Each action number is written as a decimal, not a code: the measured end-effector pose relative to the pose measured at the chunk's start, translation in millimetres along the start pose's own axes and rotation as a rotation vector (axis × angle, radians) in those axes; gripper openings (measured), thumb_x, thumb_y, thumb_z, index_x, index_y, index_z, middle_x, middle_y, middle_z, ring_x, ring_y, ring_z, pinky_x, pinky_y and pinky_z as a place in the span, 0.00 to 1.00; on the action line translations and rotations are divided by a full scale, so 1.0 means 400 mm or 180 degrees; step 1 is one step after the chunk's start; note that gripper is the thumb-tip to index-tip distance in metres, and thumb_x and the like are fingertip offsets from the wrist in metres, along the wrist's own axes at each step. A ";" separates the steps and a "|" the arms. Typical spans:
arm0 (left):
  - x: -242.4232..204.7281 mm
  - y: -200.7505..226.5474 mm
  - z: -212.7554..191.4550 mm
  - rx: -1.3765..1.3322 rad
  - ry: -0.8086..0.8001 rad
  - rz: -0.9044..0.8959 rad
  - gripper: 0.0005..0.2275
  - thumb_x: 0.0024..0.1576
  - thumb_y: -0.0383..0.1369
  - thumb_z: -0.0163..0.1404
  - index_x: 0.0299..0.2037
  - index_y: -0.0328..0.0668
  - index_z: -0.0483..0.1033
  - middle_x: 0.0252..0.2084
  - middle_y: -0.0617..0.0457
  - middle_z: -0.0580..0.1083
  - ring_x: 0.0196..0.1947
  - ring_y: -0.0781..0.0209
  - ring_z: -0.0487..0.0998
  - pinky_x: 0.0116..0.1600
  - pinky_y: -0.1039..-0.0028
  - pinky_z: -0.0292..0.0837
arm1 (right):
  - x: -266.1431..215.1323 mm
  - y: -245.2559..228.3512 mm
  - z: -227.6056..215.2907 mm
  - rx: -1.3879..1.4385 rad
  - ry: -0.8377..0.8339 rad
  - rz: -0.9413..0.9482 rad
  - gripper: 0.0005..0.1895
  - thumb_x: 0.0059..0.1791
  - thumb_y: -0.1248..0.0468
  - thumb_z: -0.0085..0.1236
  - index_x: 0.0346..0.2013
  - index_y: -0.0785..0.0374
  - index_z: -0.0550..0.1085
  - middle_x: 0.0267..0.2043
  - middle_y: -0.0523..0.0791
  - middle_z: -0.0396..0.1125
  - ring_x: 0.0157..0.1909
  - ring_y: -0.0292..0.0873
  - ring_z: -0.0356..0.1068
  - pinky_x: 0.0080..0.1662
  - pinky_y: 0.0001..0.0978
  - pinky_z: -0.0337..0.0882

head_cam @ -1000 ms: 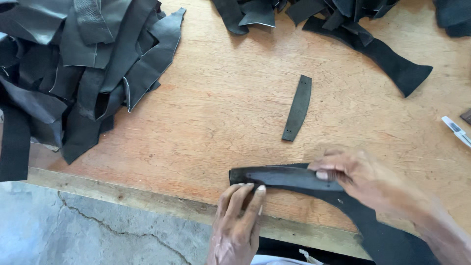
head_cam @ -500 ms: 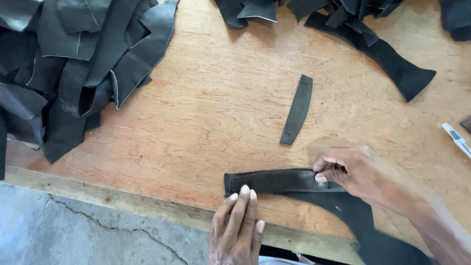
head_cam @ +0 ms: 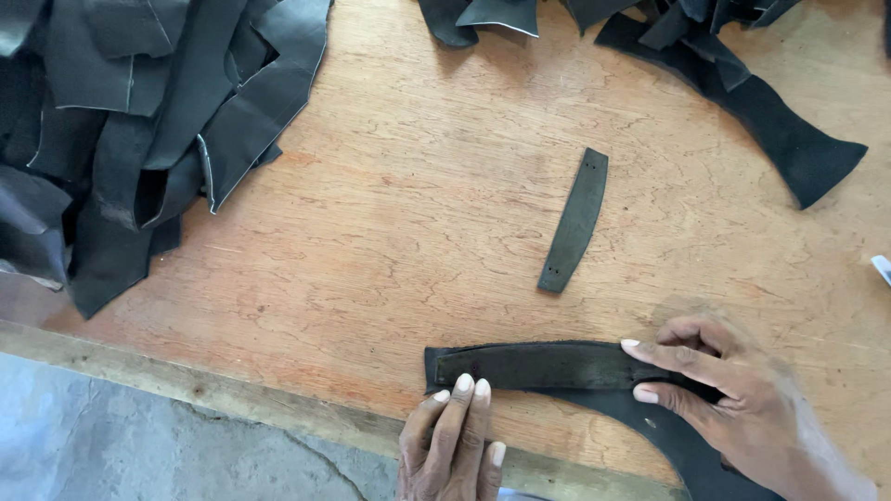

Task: The person marks several leather pieces with a pen and handles various scraps of black leather on a wooden workbench.

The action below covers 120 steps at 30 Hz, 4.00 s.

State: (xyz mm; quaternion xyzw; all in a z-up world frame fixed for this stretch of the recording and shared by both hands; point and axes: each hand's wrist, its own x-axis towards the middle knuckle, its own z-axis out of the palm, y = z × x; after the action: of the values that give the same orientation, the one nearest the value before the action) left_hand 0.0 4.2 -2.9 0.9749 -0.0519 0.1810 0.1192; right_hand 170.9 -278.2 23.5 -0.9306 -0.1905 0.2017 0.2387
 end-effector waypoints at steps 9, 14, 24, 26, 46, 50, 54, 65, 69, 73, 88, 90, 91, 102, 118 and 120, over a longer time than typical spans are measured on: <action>-0.005 0.019 -0.021 -0.0706 -0.0046 -0.0617 0.22 0.60 0.35 0.53 0.64 0.35 0.71 0.65 0.43 0.71 0.62 0.47 0.70 0.66 0.58 0.67 | 0.012 -0.096 -0.024 -0.0576 0.0262 -0.0364 0.31 0.41 0.45 0.65 0.60 0.41 0.76 0.54 0.39 0.70 0.54 0.38 0.72 0.53 0.33 0.74; 0.008 0.018 -0.028 -0.0660 0.0216 -0.0533 0.23 0.59 0.35 0.54 0.65 0.35 0.69 0.65 0.41 0.69 0.62 0.45 0.70 0.66 0.56 0.68 | 0.094 -0.260 0.012 0.0042 0.0006 -0.1835 0.30 0.44 0.55 0.60 0.60 0.60 0.70 0.54 0.48 0.70 0.53 0.47 0.71 0.48 0.38 0.75; 0.024 0.028 -0.049 -0.0660 -0.0155 -0.0748 0.24 0.59 0.39 0.51 0.64 0.37 0.70 0.63 0.39 0.69 0.61 0.42 0.70 0.64 0.55 0.67 | 0.124 -0.110 -0.145 0.0675 -0.0432 0.0350 0.08 0.55 0.60 0.54 0.47 0.54 0.76 0.40 0.40 0.73 0.27 0.40 0.73 0.30 0.33 0.76; 0.029 0.020 -0.059 -0.0829 -0.0245 -0.0853 0.24 0.61 0.40 0.49 0.64 0.34 0.70 0.62 0.38 0.70 0.61 0.42 0.70 0.64 0.53 0.67 | 0.107 -0.022 -0.150 0.2483 0.0097 -0.0156 0.07 0.55 0.61 0.55 0.41 0.62 0.76 0.34 0.46 0.73 0.27 0.41 0.74 0.28 0.33 0.76; 0.064 0.042 -0.063 -0.0576 -0.0107 -0.0991 0.20 0.57 0.36 0.56 0.61 0.53 0.77 0.65 0.41 0.63 0.63 0.41 0.63 0.64 0.55 0.65 | -0.005 0.085 -0.015 0.2245 0.0209 0.1339 0.15 0.48 0.66 0.63 0.49 0.67 0.80 0.39 0.52 0.77 0.37 0.45 0.79 0.42 0.37 0.78; 0.048 0.052 -0.071 -0.0545 -0.0127 -0.1135 0.20 0.57 0.35 0.56 0.61 0.45 0.76 0.66 0.43 0.65 0.63 0.43 0.64 0.65 0.57 0.66 | 0.017 0.018 0.007 0.1832 0.0066 0.1596 0.15 0.46 0.65 0.67 0.48 0.63 0.83 0.37 0.50 0.78 0.35 0.41 0.76 0.42 0.32 0.79; 0.041 0.042 -0.073 -0.0412 -0.0052 -0.0984 0.19 0.60 0.35 0.54 0.62 0.41 0.75 0.67 0.45 0.66 0.64 0.44 0.64 0.66 0.59 0.67 | 0.039 -0.023 0.001 0.1454 -0.0079 0.1840 0.13 0.47 0.66 0.68 0.47 0.63 0.85 0.35 0.50 0.80 0.33 0.41 0.72 0.39 0.32 0.76; 0.029 0.034 -0.054 -0.0206 -0.0332 -0.0908 0.18 0.63 0.40 0.48 0.62 0.50 0.74 0.68 0.44 0.65 0.65 0.43 0.62 0.65 0.57 0.63 | 0.028 -0.107 -0.042 -0.0556 0.0667 -0.0714 0.17 0.40 0.54 0.64 0.44 0.45 0.82 0.48 0.39 0.72 0.47 0.36 0.69 0.46 0.32 0.73; 0.026 0.023 -0.056 -0.0289 -0.0200 -0.0816 0.16 0.64 0.40 0.49 0.61 0.50 0.76 0.69 0.46 0.67 0.67 0.49 0.64 0.66 0.58 0.64 | 0.041 -0.243 0.008 -0.0165 0.0653 -0.1782 0.26 0.41 0.53 0.63 0.53 0.52 0.77 0.50 0.43 0.68 0.51 0.44 0.67 0.48 0.38 0.73; 0.028 0.002 -0.067 -0.0270 -0.0177 -0.0790 0.18 0.62 0.39 0.51 0.60 0.40 0.75 0.66 0.47 0.70 0.64 0.47 0.67 0.64 0.56 0.64 | 0.074 -0.278 0.035 0.0485 0.0198 -0.1822 0.24 0.41 0.65 0.66 0.52 0.50 0.79 0.48 0.42 0.69 0.47 0.45 0.67 0.45 0.37 0.74; 0.080 -0.054 -0.142 -0.0794 -0.0162 -0.0879 0.23 0.51 0.25 0.58 0.59 0.45 0.78 0.56 0.43 0.67 0.55 0.45 0.70 0.57 0.57 0.71 | 0.095 -0.300 0.002 0.0211 -0.0288 -0.1569 0.30 0.42 0.61 0.63 0.60 0.47 0.74 0.51 0.46 0.68 0.49 0.48 0.69 0.47 0.40 0.73; 0.080 -0.058 -0.140 -0.0882 -0.0138 -0.0890 0.22 0.52 0.25 0.59 0.59 0.45 0.78 0.56 0.43 0.67 0.55 0.45 0.70 0.57 0.57 0.71 | 0.102 -0.310 0.003 0.0161 -0.0130 -0.1730 0.29 0.42 0.57 0.64 0.59 0.47 0.75 0.49 0.46 0.68 0.48 0.48 0.69 0.47 0.40 0.72; 0.075 -0.059 -0.140 -0.0923 -0.0144 -0.0903 0.21 0.53 0.25 0.59 0.59 0.46 0.78 0.57 0.43 0.67 0.55 0.45 0.70 0.57 0.58 0.71 | 0.105 -0.313 0.008 0.0089 -0.0085 -0.1781 0.30 0.41 0.55 0.65 0.60 0.45 0.75 0.48 0.45 0.68 0.47 0.48 0.69 0.47 0.40 0.72; 0.044 -0.082 -0.115 -0.1104 0.0110 -0.0746 0.20 0.54 0.24 0.59 0.58 0.46 0.79 0.59 0.44 0.70 0.57 0.45 0.72 0.57 0.59 0.74 | 0.110 -0.320 0.012 0.0359 -0.0242 -0.1501 0.31 0.37 0.57 0.69 0.56 0.42 0.79 0.45 0.42 0.70 0.42 0.42 0.71 0.40 0.35 0.75; 0.051 -0.082 -0.112 -0.0481 -0.0158 -0.0239 0.22 0.56 0.26 0.56 0.63 0.37 0.74 0.66 0.49 0.69 0.63 0.53 0.71 0.62 0.62 0.70 | 0.011 -0.172 -0.020 -0.0504 0.0633 -0.0893 0.27 0.38 0.56 0.70 0.53 0.43 0.80 0.43 0.40 0.71 0.43 0.37 0.71 0.41 0.30 0.72; 0.045 -0.087 -0.105 -0.0506 -0.0287 -0.0306 0.22 0.58 0.30 0.55 0.64 0.38 0.73 0.66 0.49 0.68 0.64 0.53 0.69 0.63 0.59 0.68 | -0.021 -0.113 -0.009 -0.0643 0.0799 -0.0366 0.24 0.38 0.58 0.72 0.49 0.40 0.82 0.37 0.38 0.71 0.38 0.34 0.69 0.37 0.27 0.70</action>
State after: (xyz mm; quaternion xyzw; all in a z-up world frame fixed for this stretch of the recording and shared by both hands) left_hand 7.5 47.2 34.3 0.9709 -0.0246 0.1263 0.2022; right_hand 153.9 -246.4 52.5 -0.9553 -0.2314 0.0496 0.1770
